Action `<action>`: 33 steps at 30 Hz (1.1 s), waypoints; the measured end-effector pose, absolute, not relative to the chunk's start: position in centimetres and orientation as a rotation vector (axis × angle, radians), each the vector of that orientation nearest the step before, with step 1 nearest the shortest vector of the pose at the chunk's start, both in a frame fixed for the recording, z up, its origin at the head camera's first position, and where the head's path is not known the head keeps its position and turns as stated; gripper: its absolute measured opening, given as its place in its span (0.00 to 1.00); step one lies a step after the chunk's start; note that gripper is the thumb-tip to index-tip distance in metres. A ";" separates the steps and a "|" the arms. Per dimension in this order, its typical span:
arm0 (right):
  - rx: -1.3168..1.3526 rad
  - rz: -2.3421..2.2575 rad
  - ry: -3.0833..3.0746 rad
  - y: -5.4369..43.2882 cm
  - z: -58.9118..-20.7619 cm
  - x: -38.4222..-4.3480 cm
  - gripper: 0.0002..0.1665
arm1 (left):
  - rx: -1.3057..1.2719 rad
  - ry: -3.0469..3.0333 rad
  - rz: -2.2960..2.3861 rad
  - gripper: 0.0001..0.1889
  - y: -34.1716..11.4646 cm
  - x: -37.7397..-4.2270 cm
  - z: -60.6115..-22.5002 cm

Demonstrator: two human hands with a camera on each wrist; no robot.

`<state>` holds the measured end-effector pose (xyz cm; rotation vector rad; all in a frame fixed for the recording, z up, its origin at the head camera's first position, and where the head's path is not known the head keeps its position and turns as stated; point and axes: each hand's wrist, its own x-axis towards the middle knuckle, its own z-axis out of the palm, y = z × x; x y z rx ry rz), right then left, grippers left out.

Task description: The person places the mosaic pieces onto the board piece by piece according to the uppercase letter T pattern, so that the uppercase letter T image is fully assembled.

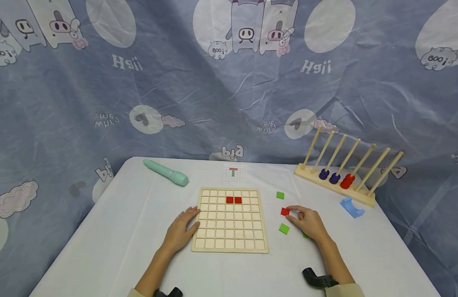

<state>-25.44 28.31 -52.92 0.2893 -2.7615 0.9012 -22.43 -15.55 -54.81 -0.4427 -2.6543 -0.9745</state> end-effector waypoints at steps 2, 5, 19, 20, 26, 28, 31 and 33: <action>0.297 0.910 -2.754 28.3 -53.0 -25.5 0.19 | -0.446 -2.649 -0.975 0.22 -15.5 -22.4 -54.8; 0.305 0.924 -2.744 28.3 -53.0 -25.4 0.18 | -0.446 -2.649 -0.971 0.22 -15.5 -22.5 -54.9; 0.399 1.020 -2.710 25.5 -52.2 -25.5 0.16 | -0.446 -2.668 -0.975 0.23 -15.6 -22.5 -54.8; 0.414 1.027 -2.706 25.1 -52.2 -25.6 0.16 | -0.442 -2.674 -0.975 0.23 -15.6 -22.5 -54.8; 0.495 1.054 -2.687 22.7 -52.4 -26.1 0.16 | -0.428 -2.694 -0.981 0.23 -15.7 -22.5 -54.7; 0.521 1.072 -2.683 21.8 -52.4 -26.2 0.17 | -0.430 -2.689 -0.983 0.22 -15.7 -22.5 -54.8; 0.559 1.108 -2.677 20.4 -52.5 -26.5 0.18 | -0.436 -2.681 -0.986 0.22 -15.7 -22.5 -54.8; 0.575 1.132 -2.673 19.6 -52.5 -26.7 0.18 | -0.441 -2.678 -0.986 0.22 -15.6 -22.5 -54.9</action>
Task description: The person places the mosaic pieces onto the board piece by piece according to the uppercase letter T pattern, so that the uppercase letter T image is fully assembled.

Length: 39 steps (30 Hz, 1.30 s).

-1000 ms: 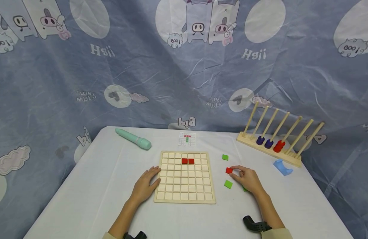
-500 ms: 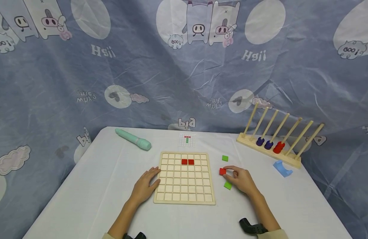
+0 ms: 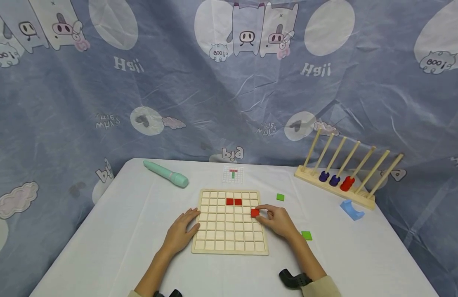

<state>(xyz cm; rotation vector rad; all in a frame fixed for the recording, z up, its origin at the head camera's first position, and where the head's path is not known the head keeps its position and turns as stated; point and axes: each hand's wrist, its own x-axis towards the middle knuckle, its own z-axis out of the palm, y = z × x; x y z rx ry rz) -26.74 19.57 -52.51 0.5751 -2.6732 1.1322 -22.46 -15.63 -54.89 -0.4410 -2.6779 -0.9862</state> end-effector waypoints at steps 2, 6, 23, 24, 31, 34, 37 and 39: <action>0.588 1.149 -2.673 18.7 -52.6 -27.0 0.17 | -0.445 -2.676 -0.988 0.22 -15.6 -22.4 -54.9; 0.611 1.168 -2.676 17.1 -52.8 -27.4 0.17 | -0.445 -2.673 -0.989 0.22 -15.5 -22.4 -55.0; 0.670 1.120 -2.690 11.2 -51.9 -30.0 0.18 | -0.440 -2.681 -1.004 0.22 -15.8 -22.4 -54.9; 0.671 1.115 -2.694 11.0 -51.9 -30.1 0.18 | -0.441 -2.681 -1.002 0.22 -15.8 -22.4 -54.9; 0.672 1.065 -2.690 9.8 -52.2 -30.9 0.18 | -0.443 -2.680 -1.000 0.22 -15.6 -22.5 -54.9; 0.670 1.050 -2.686 9.4 -52.3 -31.1 0.18 | -0.450 -2.672 -0.994 0.22 -15.6 -22.5 -54.9; 0.675 1.045 -2.689 9.0 -52.2 -31.2 0.18 | -0.465 -2.646 -0.982 0.22 -15.5 -22.5 -54.9; 0.679 1.026 -2.699 8.7 -52.2 -31.2 0.19 | -0.470 -2.630 -0.974 0.22 -15.5 -22.5 -54.9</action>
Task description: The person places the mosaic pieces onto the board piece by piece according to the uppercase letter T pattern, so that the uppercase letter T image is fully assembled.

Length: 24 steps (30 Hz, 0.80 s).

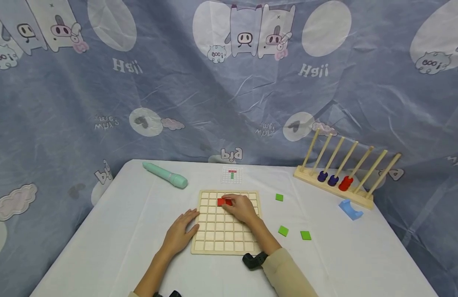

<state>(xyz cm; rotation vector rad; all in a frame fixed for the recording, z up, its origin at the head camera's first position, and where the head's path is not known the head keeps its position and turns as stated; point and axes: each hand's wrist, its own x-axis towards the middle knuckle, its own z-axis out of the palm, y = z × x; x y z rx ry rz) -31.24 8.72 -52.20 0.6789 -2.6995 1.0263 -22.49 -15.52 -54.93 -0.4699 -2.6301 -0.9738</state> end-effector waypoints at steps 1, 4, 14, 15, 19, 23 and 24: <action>0.683 1.019 -2.704 8.6 -52.2 -31.3 0.19 | -0.469 -2.626 -0.975 0.22 -15.6 -22.5 -54.9; 0.673 0.986 -2.720 8.3 -52.2 -31.3 0.18 | -0.460 -2.637 -0.980 0.22 -15.7 -22.4 -55.0; 0.635 0.926 -2.772 8.2 -52.1 -31.6 0.20 | -0.468 -2.628 -0.978 0.22 -15.6 -22.6 -54.9; 0.630 0.927 -2.775 8.2 -52.0 -31.6 0.20 | -0.467 -2.631 -0.982 0.22 -15.6 -22.6 -54.8; 0.621 0.925 -2.784 8.3 -52.0 -31.6 0.20 | -0.465 -2.640 -0.984 0.22 -15.5 -22.6 -54.8; 0.629 0.926 -2.786 8.2 -52.1 -31.7 0.19 | -0.463 -2.641 -0.980 0.22 -15.5 -22.6 -54.8; 0.630 0.927 -2.788 8.2 -52.1 -31.7 0.19 | -0.462 -2.642 -0.980 0.22 -15.5 -22.6 -54.8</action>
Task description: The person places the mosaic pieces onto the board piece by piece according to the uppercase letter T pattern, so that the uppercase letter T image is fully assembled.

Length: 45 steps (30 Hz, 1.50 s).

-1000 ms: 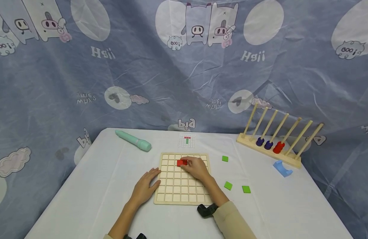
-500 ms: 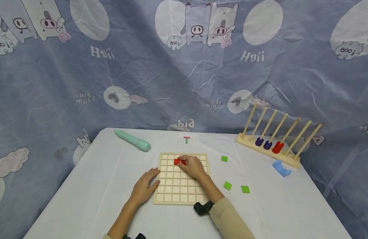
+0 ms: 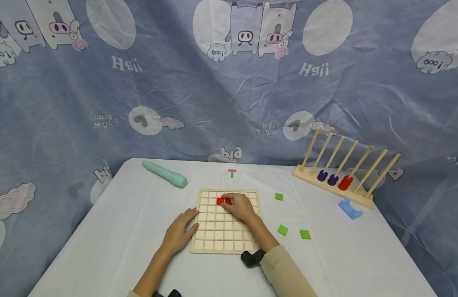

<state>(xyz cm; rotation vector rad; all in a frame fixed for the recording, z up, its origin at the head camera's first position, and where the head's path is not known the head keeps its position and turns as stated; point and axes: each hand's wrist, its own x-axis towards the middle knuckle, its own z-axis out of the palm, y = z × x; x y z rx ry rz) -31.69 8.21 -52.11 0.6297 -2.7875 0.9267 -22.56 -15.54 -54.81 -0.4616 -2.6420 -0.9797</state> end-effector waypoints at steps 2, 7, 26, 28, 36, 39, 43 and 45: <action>0.628 0.929 -2.789 8.2 -52.1 -31.7 0.19 | -0.459 -2.643 -0.979 0.22 -15.5 -22.6 -54.8; 0.631 0.937 -2.783 8.2 -52.0 -31.7 0.19 | -0.461 -2.639 -0.969 0.22 -15.5 -22.7 -55.0; 0.643 0.958 -2.778 8.2 -51.7 -31.5 0.19 | -0.442 -2.676 -0.980 0.22 -15.7 -22.7 -54.9; 0.640 0.951 -2.778 8.2 -51.8 -31.4 0.19 | -0.443 -2.677 -0.981 0.22 -15.7 -22.7 -55.0; 0.643 0.963 -2.746 8.4 -52.0 -31.2 0.19 | -0.436 -2.680 -0.989 0.22 -15.6 -22.5 -55.0; 0.642 0.977 -2.737 8.8 -52.0 -31.2 0.19 | -0.450 -2.655 -0.985 0.22 -15.6 -22.5 -54.9; 0.622 1.006 -2.722 9.6 -52.0 -31.1 0.19 | -0.468 -2.623 -0.981 0.22 -15.5 -22.5 -54.9; 0.618 1.033 -2.700 10.3 -52.1 -31.1 0.19 | -0.470 -2.623 -0.982 0.22 -15.5 -22.5 -54.9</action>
